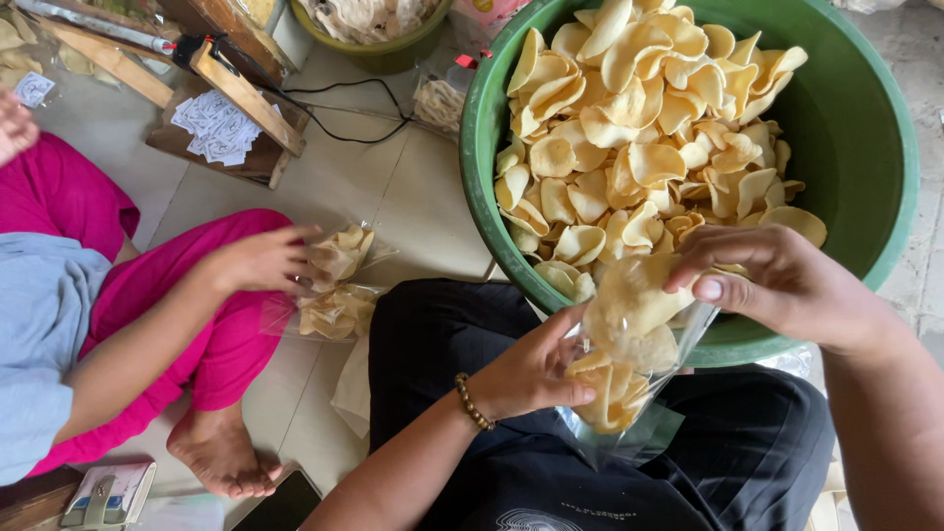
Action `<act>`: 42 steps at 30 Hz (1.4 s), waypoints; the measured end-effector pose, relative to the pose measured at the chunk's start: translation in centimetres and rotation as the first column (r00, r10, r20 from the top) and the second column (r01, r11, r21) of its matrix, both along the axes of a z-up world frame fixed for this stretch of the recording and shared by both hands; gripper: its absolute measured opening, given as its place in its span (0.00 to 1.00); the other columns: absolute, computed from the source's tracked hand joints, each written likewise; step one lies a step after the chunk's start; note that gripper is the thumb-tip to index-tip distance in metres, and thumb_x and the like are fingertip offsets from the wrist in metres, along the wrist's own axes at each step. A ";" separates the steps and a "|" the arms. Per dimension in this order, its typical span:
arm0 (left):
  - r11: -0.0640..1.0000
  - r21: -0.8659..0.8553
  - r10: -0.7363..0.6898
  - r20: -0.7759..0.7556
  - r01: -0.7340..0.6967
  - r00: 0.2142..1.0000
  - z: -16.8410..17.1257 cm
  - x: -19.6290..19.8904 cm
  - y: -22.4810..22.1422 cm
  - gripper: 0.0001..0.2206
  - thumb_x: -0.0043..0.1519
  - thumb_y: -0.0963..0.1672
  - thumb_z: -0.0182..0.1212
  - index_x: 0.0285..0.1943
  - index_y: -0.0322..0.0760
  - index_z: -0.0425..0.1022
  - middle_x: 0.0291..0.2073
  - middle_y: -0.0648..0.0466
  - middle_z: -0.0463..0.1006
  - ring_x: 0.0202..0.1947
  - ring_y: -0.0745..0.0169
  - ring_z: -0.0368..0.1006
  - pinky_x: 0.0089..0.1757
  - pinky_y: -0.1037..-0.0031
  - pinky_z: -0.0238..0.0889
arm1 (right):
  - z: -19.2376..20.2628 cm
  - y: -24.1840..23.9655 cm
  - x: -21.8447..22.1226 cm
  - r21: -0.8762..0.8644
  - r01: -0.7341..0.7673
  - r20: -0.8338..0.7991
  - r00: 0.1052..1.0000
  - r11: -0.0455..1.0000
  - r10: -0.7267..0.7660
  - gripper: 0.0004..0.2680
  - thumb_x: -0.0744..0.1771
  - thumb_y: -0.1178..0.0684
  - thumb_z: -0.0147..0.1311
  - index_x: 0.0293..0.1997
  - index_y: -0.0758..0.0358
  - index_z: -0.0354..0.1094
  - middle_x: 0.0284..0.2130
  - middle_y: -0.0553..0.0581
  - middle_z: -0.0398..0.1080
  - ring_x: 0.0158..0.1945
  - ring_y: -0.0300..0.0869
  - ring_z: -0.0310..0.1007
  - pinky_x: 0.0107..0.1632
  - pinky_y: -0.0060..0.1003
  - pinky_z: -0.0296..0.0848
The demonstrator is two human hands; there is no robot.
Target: The person puts crackers into plastic bags by hand while reaching into a large green bin and moves the filled bags aside.
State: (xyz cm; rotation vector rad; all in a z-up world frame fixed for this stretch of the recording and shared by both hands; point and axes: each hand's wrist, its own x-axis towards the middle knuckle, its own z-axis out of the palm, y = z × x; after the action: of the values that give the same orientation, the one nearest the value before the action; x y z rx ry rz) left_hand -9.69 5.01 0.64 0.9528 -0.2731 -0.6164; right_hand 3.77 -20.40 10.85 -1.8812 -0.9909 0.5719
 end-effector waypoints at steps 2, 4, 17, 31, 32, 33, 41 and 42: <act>0.999 -0.037 -0.030 -0.016 0.029 0.999 -0.3 -0.2 -0.1 0.40 0.57 0.43 0.67 0.77 0.35 0.47 0.67 0.48 0.61 0.71 0.48 0.59 0.62 0.58 0.66 | 0.7 0.7 -0.6 -0.023 -0.047 -0.001 0.999 0.999 0.047 0.17 0.66 0.37 0.49 0.43 0.58 0.80 0.38 0.52 0.83 0.42 0.41 0.85 0.47 0.38 0.82; 0.995 -0.075 -0.062 -0.034 0.060 0.997 -0.7 -0.4 -0.2 0.37 0.57 0.42 0.68 0.75 0.34 0.52 0.61 0.48 0.68 0.65 0.51 0.65 0.63 0.60 0.67 | 0.9 1.5 -1.3 -0.045 -0.093 -0.006 0.996 0.995 0.092 0.20 0.66 0.33 0.47 0.44 0.58 0.81 0.39 0.53 0.83 0.42 0.41 0.86 0.46 0.39 0.83; 0.962 0.265 0.052 0.025 -0.057 0.998 -1.5 -1.2 -0.6 0.24 0.58 0.44 0.67 0.63 0.39 0.67 0.51 0.52 0.76 0.47 0.65 0.77 0.45 0.75 0.77 | -1.1 2.7 -3.5 -0.222 -0.145 0.011 0.988 0.964 0.151 0.19 0.64 0.37 0.56 0.56 0.54 0.77 0.53 0.49 0.82 0.53 0.42 0.84 0.58 0.47 0.71; 0.987 0.160 -0.027 -0.043 0.034 0.999 -2.4 -0.4 0.1 0.29 0.52 0.48 0.74 0.62 0.38 0.71 0.48 0.59 0.77 0.49 0.68 0.73 0.50 0.77 0.70 | -2.3 4.2 -5.7 -0.221 -0.252 0.024 0.964 0.942 0.264 0.17 0.63 0.47 0.63 0.58 0.55 0.74 0.56 0.54 0.79 0.55 0.47 0.80 0.59 0.50 0.74; 0.994 0.112 0.008 -0.069 0.000 0.998 -2.4 -0.4 0.2 0.26 0.54 0.47 0.73 0.60 0.37 0.71 0.46 0.57 0.78 0.47 0.68 0.74 0.49 0.76 0.72 | -1.9 4.8 -6.5 -0.198 -0.099 0.231 0.962 0.975 0.144 0.14 0.63 0.49 0.64 0.54 0.52 0.77 0.52 0.57 0.76 0.48 0.46 0.79 0.54 0.48 0.76; 0.997 0.065 0.040 -0.098 -0.034 0.994 -2.4 -0.4 0.2 0.23 0.55 0.47 0.73 0.57 0.37 0.72 0.45 0.56 0.79 0.45 0.67 0.76 0.47 0.76 0.75 | -1.6 5.3 -7.4 -0.144 0.049 0.423 0.906 0.988 0.017 0.11 0.62 0.51 0.65 0.49 0.49 0.79 0.48 0.59 0.73 0.41 0.45 0.79 0.48 0.46 0.77; 0.979 -0.025 -0.204 -0.096 0.202 0.974 -3.2 -1.9 2.4 0.35 0.57 0.54 0.71 0.68 0.32 0.65 0.49 0.56 0.77 0.42 0.72 0.75 0.43 0.84 0.72 | -2.4 5.6 -8.4 0.048 -0.009 0.248 0.969 0.999 -0.003 0.05 0.65 0.58 0.60 0.42 0.58 0.78 0.37 0.50 0.82 0.40 0.40 0.85 0.69 0.60 0.60; 0.975 -0.059 -0.221 -0.129 0.215 0.967 -3.6 -2.3 2.5 0.25 0.60 0.50 0.70 0.60 0.32 0.72 0.47 0.56 0.78 0.46 0.66 0.75 0.48 0.78 0.71 | -2.2 5.6 -7.9 0.068 -0.081 0.113 0.991 0.994 0.073 0.06 0.64 0.61 0.62 0.42 0.59 0.79 0.38 0.51 0.85 0.42 0.40 0.88 0.71 0.56 0.61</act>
State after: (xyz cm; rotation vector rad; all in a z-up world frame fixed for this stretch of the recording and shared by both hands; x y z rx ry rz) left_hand -12.03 7.54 -2.96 0.8395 -0.2724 -0.8699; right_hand -4.14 -14.82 8.65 -1.8321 -1.1460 0.4746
